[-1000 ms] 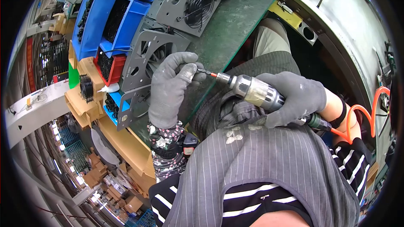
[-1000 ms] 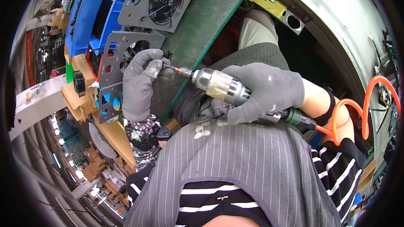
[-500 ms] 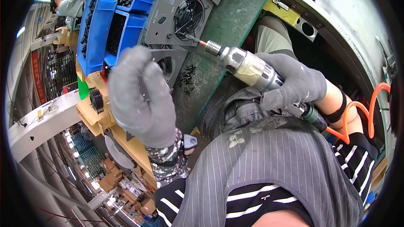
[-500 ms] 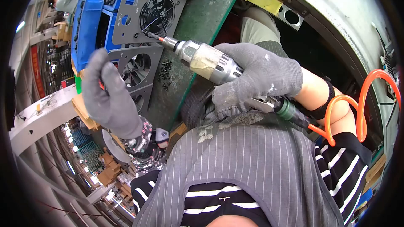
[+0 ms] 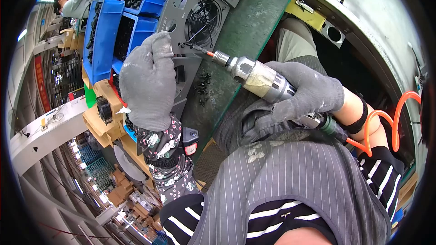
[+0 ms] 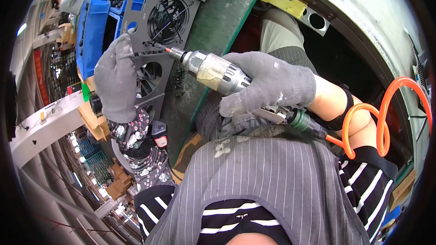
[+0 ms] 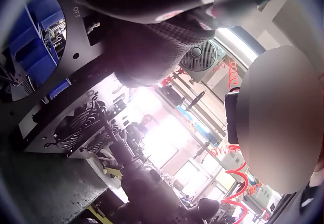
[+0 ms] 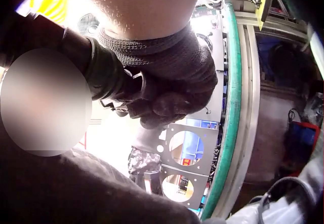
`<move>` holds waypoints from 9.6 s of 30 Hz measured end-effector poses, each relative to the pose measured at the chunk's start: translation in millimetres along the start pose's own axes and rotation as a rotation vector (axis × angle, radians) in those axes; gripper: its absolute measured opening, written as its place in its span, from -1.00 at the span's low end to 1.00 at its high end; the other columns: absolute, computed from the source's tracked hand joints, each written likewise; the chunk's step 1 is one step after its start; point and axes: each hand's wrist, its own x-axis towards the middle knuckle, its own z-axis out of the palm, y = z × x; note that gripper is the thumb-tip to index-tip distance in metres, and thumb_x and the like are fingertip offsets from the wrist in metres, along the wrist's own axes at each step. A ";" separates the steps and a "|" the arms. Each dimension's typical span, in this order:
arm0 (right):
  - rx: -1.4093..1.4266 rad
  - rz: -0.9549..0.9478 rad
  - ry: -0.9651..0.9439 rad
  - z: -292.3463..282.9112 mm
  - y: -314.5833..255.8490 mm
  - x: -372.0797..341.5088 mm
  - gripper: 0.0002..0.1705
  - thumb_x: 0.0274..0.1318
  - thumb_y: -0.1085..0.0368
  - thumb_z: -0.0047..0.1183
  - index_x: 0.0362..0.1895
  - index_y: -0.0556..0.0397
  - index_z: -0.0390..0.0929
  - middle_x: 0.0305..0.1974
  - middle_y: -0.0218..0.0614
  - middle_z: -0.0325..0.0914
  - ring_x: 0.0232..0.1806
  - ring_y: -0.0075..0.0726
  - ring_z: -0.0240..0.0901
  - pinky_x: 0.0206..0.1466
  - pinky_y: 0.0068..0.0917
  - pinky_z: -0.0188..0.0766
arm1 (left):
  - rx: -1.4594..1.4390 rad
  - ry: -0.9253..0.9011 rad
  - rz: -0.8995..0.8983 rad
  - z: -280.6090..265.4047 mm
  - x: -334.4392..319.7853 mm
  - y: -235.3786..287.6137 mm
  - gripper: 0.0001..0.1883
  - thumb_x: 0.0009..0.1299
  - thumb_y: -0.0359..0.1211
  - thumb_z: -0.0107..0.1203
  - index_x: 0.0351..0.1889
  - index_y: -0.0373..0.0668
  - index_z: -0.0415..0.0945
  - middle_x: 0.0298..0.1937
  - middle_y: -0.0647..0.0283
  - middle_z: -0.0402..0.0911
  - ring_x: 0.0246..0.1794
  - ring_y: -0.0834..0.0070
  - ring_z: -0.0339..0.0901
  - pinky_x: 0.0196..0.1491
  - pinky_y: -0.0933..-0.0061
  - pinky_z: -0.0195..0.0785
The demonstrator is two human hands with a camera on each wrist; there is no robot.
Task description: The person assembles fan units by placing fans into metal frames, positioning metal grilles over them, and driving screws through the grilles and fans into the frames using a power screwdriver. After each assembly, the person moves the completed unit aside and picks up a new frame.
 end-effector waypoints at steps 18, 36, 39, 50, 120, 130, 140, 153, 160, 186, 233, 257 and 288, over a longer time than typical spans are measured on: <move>-0.023 0.017 -0.028 1.3 1.8 4.2 -0.02 -0.28 0.05 0.47 0.23 0.20 0.29 -0.07 -0.30 0.48 -0.08 -0.49 0.39 0.06 -0.51 0.36 | -0.023 -0.046 -0.059 -2.7 -0.6 -0.7 -0.68 0.45 -0.18 0.01 -0.17 -0.23 0.63 -0.45 0.11 0.62 -0.46 0.30 0.58 -0.35 0.33 0.39; 0.084 -0.098 -0.005 8.4 -0.7 10.9 -0.24 -0.20 0.06 0.38 0.05 0.26 0.41 -0.35 -0.37 0.48 -0.36 -0.59 0.41 -0.30 -0.56 0.41 | -0.063 -0.125 -0.022 -5.6 3.9 -3.7 -0.62 0.46 -0.13 -0.06 -0.11 -0.25 0.60 -0.40 0.00 0.61 -0.39 0.16 0.59 -0.30 0.27 0.40; 0.270 0.049 -0.042 11.5 -11.8 7.5 -0.29 -0.18 0.04 0.36 -0.01 0.26 0.43 -0.40 -0.37 0.48 -0.41 -0.58 0.42 -0.35 -0.57 0.40 | -0.003 -0.103 -0.033 -5.3 3.8 4.4 -0.63 0.47 -0.14 -0.08 -0.12 -0.24 0.60 -0.40 -0.02 0.61 -0.37 0.11 0.59 -0.30 0.23 0.40; 0.292 0.048 -0.030 13.4 -24.5 7.8 -0.30 -0.12 -0.02 0.35 -0.03 0.22 0.42 -0.39 -0.39 0.49 -0.43 -0.61 0.42 -0.41 -0.67 0.38 | 0.058 0.008 0.152 3.4 6.6 -2.2 -0.71 0.40 -0.21 0.02 -0.08 -0.20 0.57 -0.28 0.03 0.61 -0.20 0.09 0.55 -0.18 0.20 0.38; 0.021 0.101 0.067 -6.3 21.6 -5.5 -0.21 -0.16 0.11 0.38 0.13 0.24 0.36 -0.25 -0.38 0.46 -0.24 -0.53 0.38 -0.12 -0.54 0.40 | -0.650 0.277 0.058 6.6 -59.3 7.0 -0.78 0.33 -0.37 0.20 -0.14 -0.30 0.58 -0.31 0.21 0.64 -0.37 0.54 0.53 -0.26 0.53 0.42; 0.026 0.026 0.047 -3.4 27.5 19.2 -0.32 -0.09 0.08 0.32 0.05 0.23 0.40 -0.28 -0.41 0.42 -0.23 -0.57 0.32 -0.12 -0.56 0.33 | 0.072 -0.140 -0.154 1.3 21.5 9.4 -0.41 0.37 0.21 -0.03 -0.22 -0.17 0.64 -0.53 0.22 0.54 -0.50 0.51 0.45 -0.34 0.48 0.31; 0.084 0.141 -0.011 -6.7 21.0 28.4 -0.15 -0.17 0.05 0.32 0.17 0.26 0.32 -0.18 -0.40 0.43 -0.18 -0.55 0.32 -0.10 -0.58 0.31 | -0.001 -0.071 0.064 9.8 23.8 -5.6 -0.47 0.41 0.12 -0.03 -0.18 -0.18 0.63 -0.42 0.26 0.62 -0.36 0.49 0.53 -0.19 0.51 0.37; -0.014 0.140 0.049 -10.6 45.5 -1.7 -0.20 -0.18 0.02 0.37 0.11 0.23 0.39 -0.19 -0.35 0.47 -0.17 -0.47 0.37 -0.02 -0.48 0.35 | -0.135 0.040 -0.046 3.0 -93.0 -8.3 -0.78 0.22 -0.37 0.25 -0.16 -0.08 0.64 -0.31 0.21 0.60 -0.33 0.25 0.57 -0.25 0.35 0.44; -0.017 0.154 0.060 -10.4 47.8 -1.5 -0.16 -0.22 0.03 0.40 0.12 0.22 0.38 -0.18 -0.36 0.46 -0.17 -0.48 0.36 -0.03 -0.51 0.34 | 0.069 -0.078 -0.261 39.3 -113.8 -29.1 -0.72 0.31 -0.33 0.19 -0.02 -0.07 0.62 -0.47 0.22 0.62 -0.53 0.48 0.56 -0.38 0.48 0.41; 0.027 0.124 0.068 -4.2 46.1 -6.3 -0.19 -0.23 0.07 0.41 0.11 0.20 0.39 -0.17 -0.35 0.47 -0.15 -0.46 0.38 -0.02 -0.49 0.36 | 0.137 0.003 -0.214 61.8 -100.4 -37.5 -0.80 0.44 -0.24 -0.04 -0.12 -0.05 0.56 -0.44 0.20 0.62 -0.45 0.29 0.59 -0.35 0.30 0.41; -0.041 0.152 0.049 -28.6 4.7 -23.3 0.04 -0.39 -0.10 0.51 0.17 0.21 0.37 -0.11 -0.29 0.50 -0.13 -0.41 0.42 0.03 -0.51 0.38 | -0.516 -0.244 -0.163 -8.7 -60.0 3.9 -0.64 0.42 -0.31 0.05 0.10 -0.34 0.45 -0.33 0.33 0.59 -0.48 0.69 0.43 -0.38 0.64 0.34; -0.308 0.008 0.167 -61.7 -2.3 3.9 -0.24 -0.19 0.00 0.33 0.05 0.22 0.43 -0.22 -0.25 0.41 -0.13 -0.32 0.38 -0.03 -0.39 0.31 | -0.253 -0.737 -0.218 -16.8 73.8 14.7 -0.56 0.45 -0.10 -0.02 0.08 -0.25 0.47 -0.27 0.17 0.62 -0.26 0.47 0.53 -0.12 0.44 0.37; 0.009 0.082 0.103 -63.9 -6.2 21.6 -0.43 -0.08 0.05 0.26 -0.07 0.19 0.47 -0.44 -0.39 0.47 -0.44 -0.58 0.41 -0.37 -0.59 0.37 | -0.272 -0.789 -0.125 -6.3 78.0 0.5 -0.58 0.44 -0.11 0.01 0.08 -0.25 0.45 -0.41 0.27 0.55 -0.43 0.57 0.41 -0.29 0.49 0.35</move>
